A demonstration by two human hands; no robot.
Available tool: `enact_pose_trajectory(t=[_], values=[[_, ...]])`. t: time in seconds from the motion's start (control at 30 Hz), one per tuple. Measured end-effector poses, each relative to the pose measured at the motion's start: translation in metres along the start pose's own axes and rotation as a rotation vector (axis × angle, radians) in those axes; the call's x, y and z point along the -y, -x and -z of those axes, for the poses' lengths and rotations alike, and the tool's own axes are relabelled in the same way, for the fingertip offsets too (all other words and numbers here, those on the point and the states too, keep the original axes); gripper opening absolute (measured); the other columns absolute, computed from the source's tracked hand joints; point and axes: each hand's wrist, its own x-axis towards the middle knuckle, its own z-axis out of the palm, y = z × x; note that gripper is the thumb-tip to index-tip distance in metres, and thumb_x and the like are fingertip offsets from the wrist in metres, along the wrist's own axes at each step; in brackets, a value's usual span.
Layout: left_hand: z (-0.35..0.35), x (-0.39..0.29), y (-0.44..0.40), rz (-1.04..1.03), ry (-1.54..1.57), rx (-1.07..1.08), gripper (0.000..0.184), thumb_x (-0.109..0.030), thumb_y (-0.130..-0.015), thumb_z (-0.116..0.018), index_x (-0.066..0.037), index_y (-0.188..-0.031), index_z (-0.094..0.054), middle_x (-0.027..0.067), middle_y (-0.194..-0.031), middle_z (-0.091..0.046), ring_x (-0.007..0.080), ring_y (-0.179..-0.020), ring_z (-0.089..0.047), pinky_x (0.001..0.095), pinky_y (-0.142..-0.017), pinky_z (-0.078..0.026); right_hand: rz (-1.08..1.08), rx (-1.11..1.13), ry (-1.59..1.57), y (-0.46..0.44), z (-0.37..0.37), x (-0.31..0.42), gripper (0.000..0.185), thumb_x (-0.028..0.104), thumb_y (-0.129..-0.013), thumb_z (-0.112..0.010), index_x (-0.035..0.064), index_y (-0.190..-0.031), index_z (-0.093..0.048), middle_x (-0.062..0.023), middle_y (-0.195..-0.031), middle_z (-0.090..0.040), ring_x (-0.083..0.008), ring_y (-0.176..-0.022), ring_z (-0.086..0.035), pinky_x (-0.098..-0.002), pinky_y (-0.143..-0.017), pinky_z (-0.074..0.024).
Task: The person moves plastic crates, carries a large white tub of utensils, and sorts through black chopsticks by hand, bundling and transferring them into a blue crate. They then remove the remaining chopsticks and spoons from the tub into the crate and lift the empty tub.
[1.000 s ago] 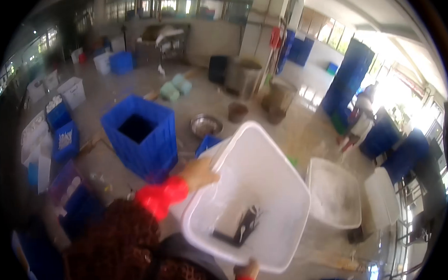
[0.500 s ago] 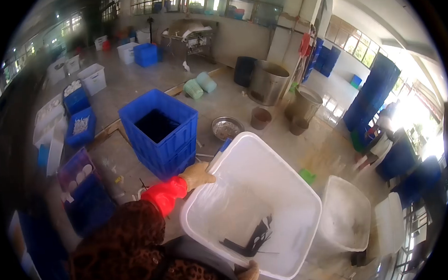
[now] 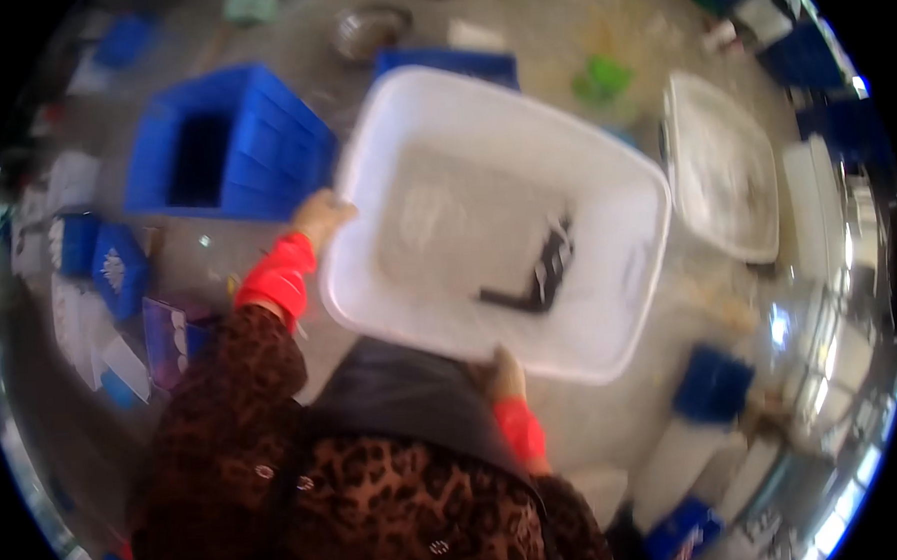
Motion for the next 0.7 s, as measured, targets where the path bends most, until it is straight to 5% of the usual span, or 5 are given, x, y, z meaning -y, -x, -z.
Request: enact_pose_trajectory(t=[0.1, 0.27, 0.37, 0.5, 0.7], values=[[-0.035, 0.028, -0.037, 0.090, -0.021, 0.028, 0.033, -0.018, -0.068, -0.054, 0.003, -0.094, -0.050, 0.0109, -0.081, -0.055, 0.0173, -0.071, -0.052, 0.0292, -0.065, -0.041, -0.562, -0.292, -0.752, -0.012, -0.013, 0.021, 0.042, 0.017, -0.071, -0.055, -0.0033, -0.104, -0.038, -0.0173, -0.093, -0.047, -0.0312, -0.083, -0.050, -0.0373, -0.063, -0.0475], [-0.057, 0.017, -0.044, 0.167, -0.086, -0.080, 0.040, -0.021, -0.067, -0.055, 0.003, -0.098, -0.048, 0.0122, -0.085, -0.055, 0.0191, -0.074, -0.051, 0.0288, -0.067, -0.040, -0.709, -0.394, -0.605, -0.025, -0.007, 0.035, 0.036, 0.015, -0.071, -0.052, -0.0059, -0.098, -0.041, -0.0160, -0.085, -0.047, -0.0257, -0.075, -0.052, -0.0342, -0.062, -0.0484], [-0.063, 0.005, -0.046, 0.201, -0.014, -0.094, 0.040, -0.022, -0.067, -0.055, 0.003, -0.098, -0.048, 0.0128, -0.087, -0.055, 0.0197, -0.076, -0.052, 0.0286, -0.068, -0.040, -0.801, -0.087, -0.530, -0.031, 0.006, 0.033, 0.018, 0.011, -0.070, -0.048, -0.0037, -0.079, -0.048, -0.0085, -0.065, -0.047, -0.0152, -0.054, -0.048, -0.0257, -0.053, -0.0453], [-0.076, 0.020, -0.062, 0.159, -0.182, -0.194, 0.041, -0.022, -0.068, -0.056, 0.003, -0.099, -0.048, 0.0133, -0.088, -0.055, 0.0193, -0.077, -0.052, 0.0286, -0.070, -0.040, -0.642, 0.274, -0.240, -0.053, 0.041, 0.034, 0.014, 0.012, -0.070, -0.047, 0.0000, -0.076, -0.051, -0.0062, -0.064, -0.047, -0.0144, -0.055, -0.047, -0.0234, -0.053, -0.0409], [-0.078, 0.007, -0.044, 0.130, -0.182, -0.333, 0.047, -0.025, -0.066, -0.057, 0.005, -0.101, -0.046, 0.0158, -0.090, -0.055, 0.0216, -0.080, -0.052, 0.0290, -0.072, -0.039, -0.197, 0.151, 0.612, -0.150, 0.081, 0.001, 0.023, 0.016, -0.071, -0.043, 0.0063, -0.089, -0.054, -0.0100, -0.085, -0.052, -0.0233, -0.078, -0.050, -0.0294, -0.069, -0.0400]])
